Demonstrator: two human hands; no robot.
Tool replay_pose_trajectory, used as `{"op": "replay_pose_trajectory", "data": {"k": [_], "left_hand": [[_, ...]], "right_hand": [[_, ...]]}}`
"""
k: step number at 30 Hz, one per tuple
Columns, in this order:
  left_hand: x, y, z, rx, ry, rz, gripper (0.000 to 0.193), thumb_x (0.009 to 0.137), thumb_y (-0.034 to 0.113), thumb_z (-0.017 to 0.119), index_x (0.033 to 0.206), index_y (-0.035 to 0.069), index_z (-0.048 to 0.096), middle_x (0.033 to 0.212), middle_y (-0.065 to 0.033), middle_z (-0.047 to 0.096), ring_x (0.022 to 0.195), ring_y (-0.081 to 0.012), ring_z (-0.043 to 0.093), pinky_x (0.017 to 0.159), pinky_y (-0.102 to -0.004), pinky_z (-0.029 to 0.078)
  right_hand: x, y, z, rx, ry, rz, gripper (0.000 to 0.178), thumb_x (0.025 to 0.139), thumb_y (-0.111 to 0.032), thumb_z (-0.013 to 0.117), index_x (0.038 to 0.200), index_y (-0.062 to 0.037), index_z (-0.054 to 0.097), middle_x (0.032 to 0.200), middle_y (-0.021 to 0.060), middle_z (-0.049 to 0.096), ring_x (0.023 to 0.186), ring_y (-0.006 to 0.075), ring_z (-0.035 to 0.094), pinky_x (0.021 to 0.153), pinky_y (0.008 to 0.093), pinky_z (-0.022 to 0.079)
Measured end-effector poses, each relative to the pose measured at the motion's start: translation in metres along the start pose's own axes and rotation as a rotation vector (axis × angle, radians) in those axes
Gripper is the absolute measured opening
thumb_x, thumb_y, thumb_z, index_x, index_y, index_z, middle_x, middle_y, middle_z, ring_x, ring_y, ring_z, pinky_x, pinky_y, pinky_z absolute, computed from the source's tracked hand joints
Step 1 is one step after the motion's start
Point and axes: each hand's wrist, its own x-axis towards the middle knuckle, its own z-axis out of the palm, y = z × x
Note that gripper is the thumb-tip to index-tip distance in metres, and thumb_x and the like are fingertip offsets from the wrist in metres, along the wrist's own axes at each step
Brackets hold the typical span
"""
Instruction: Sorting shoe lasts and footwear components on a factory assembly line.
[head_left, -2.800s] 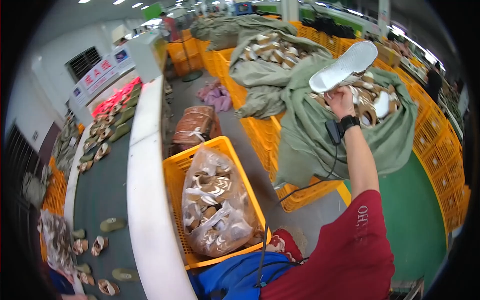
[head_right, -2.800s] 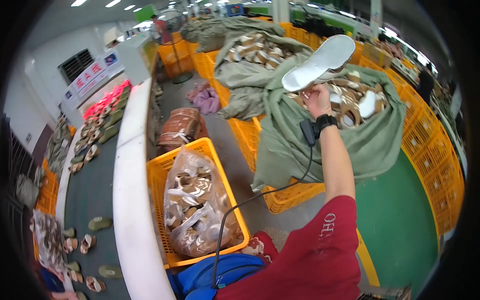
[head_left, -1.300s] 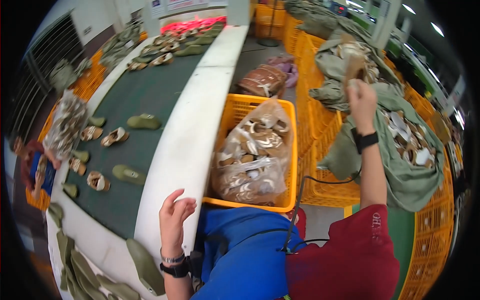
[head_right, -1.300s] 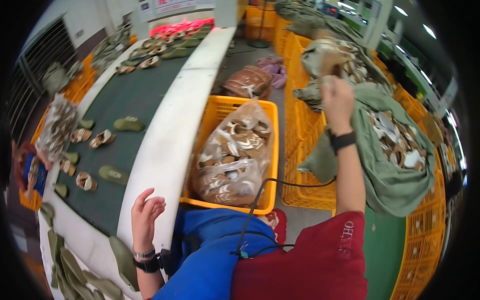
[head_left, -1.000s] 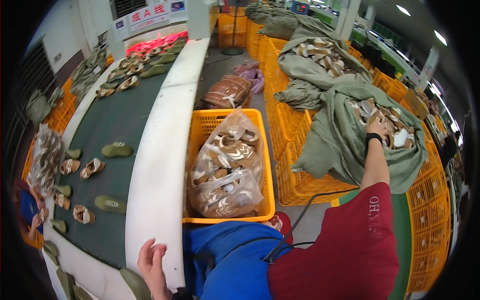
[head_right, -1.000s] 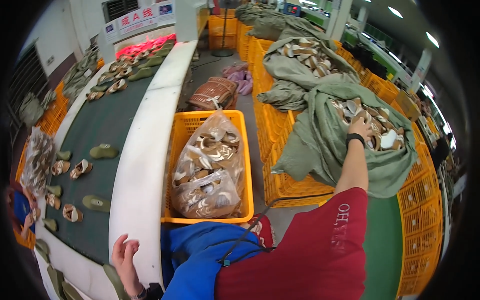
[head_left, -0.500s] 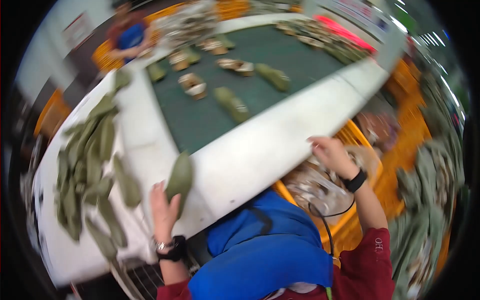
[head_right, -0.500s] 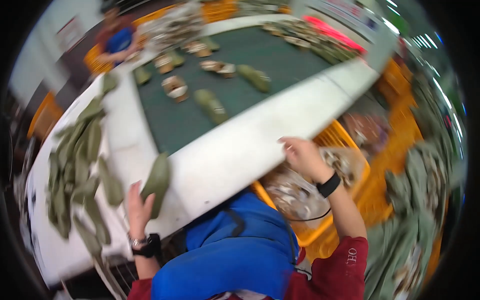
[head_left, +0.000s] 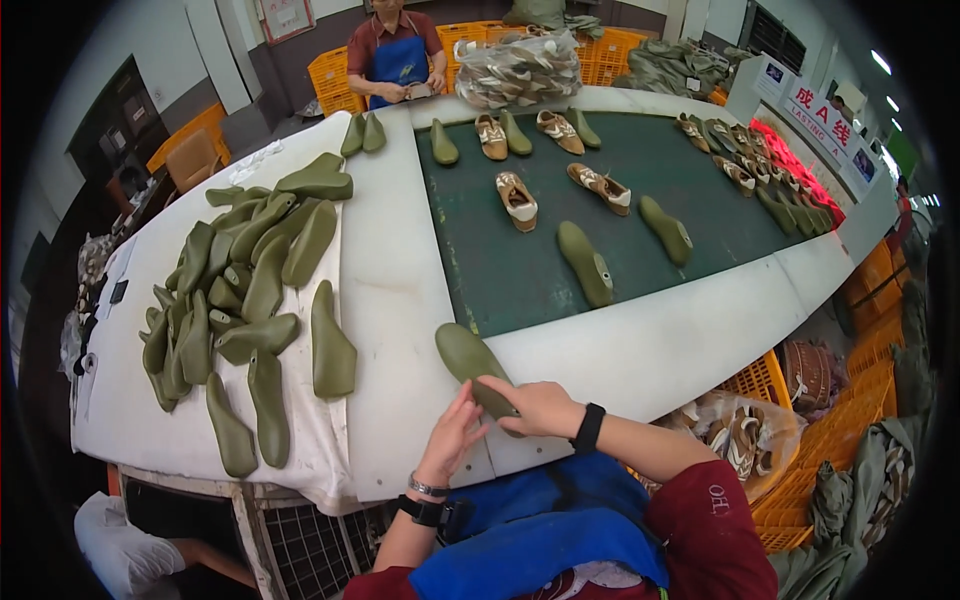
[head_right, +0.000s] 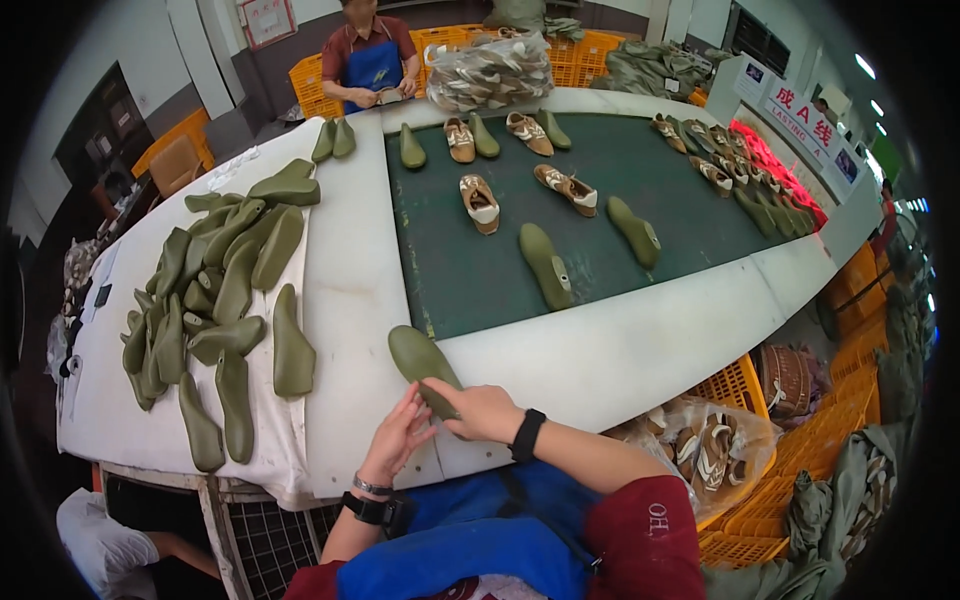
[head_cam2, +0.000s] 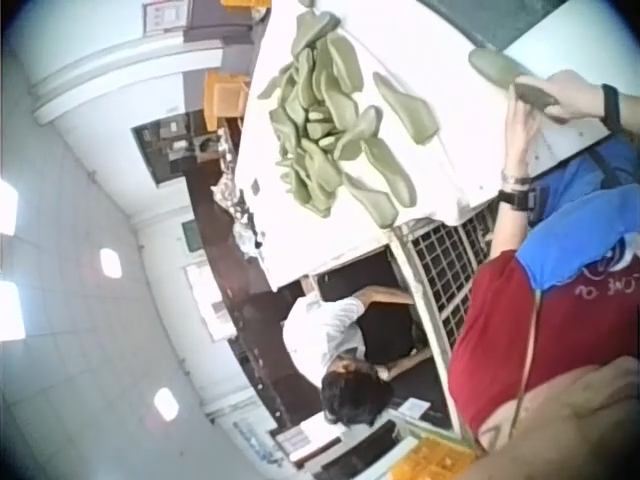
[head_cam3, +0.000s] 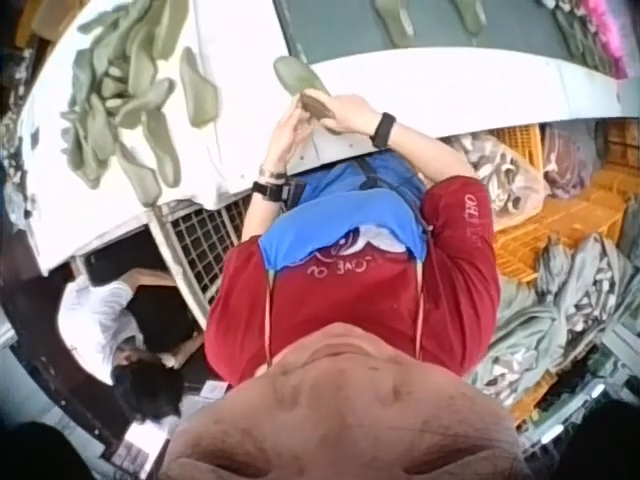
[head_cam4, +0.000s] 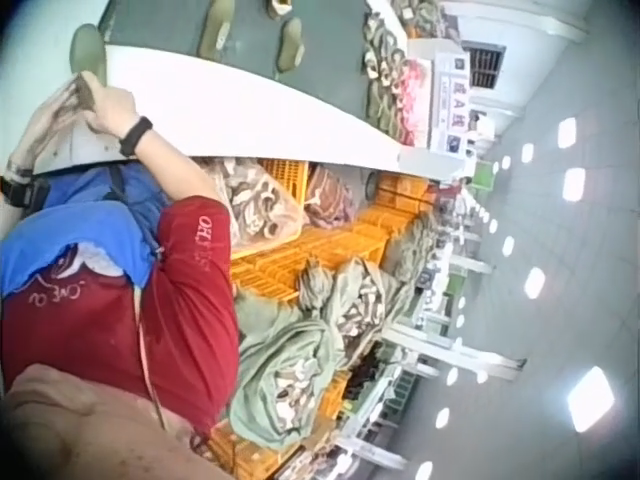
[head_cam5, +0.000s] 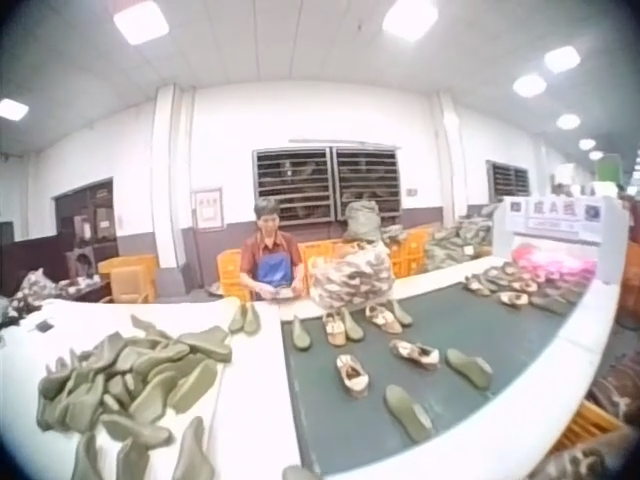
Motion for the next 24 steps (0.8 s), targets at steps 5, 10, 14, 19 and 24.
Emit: {"op": "replay_pose_trajectory", "data": {"k": [5,10,14,19,24], "left_hand": [[0.013,-0.004,0.012,0.430,-0.132,0.143,0.050,0.095,0.015,0.050,0.141,0.003,0.034,0.140,-0.0085,0.041,0.124,-0.0175,0.043,0.101,-0.0293,0.038],[-0.009,-0.017,0.011,0.696,-0.129,0.235,0.041,0.092,0.012,0.053,0.131,0.000,0.047,0.126,-0.0104,0.055,0.116,-0.0168,0.051,0.096,-0.0289,0.041],[-0.020,-0.016,0.019,0.792,-0.111,0.215,0.041,0.089,0.019,0.058,0.126,0.002,0.052,0.114,-0.0114,0.063,0.107,-0.0180,0.059,0.089,-0.0286,0.045],[-0.021,-0.012,0.040,1.054,-0.176,0.265,0.039,0.087,0.018,0.060,0.123,0.003,0.054,0.107,-0.0129,0.065,0.084,-0.0189,0.063,0.071,-0.0281,0.049],[-0.025,-0.019,0.047,1.140,-0.235,0.354,0.037,0.086,0.008,0.058,0.122,0.001,0.055,0.107,-0.0134,0.065,0.084,-0.0193,0.063,0.072,-0.0288,0.049]], "right_hand": [[0.038,0.036,-0.015,-0.173,0.184,0.319,0.065,0.083,-0.030,0.059,0.139,-0.0144,0.030,0.069,0.0163,0.064,0.064,0.0356,0.063,0.057,0.0482,0.049],[0.144,0.110,-0.021,-0.291,0.324,0.290,0.066,0.084,-0.030,0.057,0.140,-0.0079,0.029,0.072,0.0157,0.065,0.065,0.0340,0.064,0.060,0.0446,0.051],[0.174,0.118,-0.019,-0.218,0.202,0.429,0.067,0.087,-0.031,0.055,0.144,-0.0119,0.025,0.086,0.0170,0.067,0.082,0.0328,0.065,0.071,0.0442,0.051],[0.093,0.139,-0.045,-0.038,0.280,0.259,0.060,0.087,-0.032,0.055,0.139,-0.0099,0.034,0.092,0.0175,0.067,0.085,0.0351,0.063,0.074,0.0435,0.050],[-0.132,0.186,-0.091,0.402,1.019,0.503,0.024,0.085,-0.006,0.055,0.107,-0.0050,0.064,0.081,0.0111,0.066,0.067,0.0170,0.061,0.063,0.0307,0.049]]}}
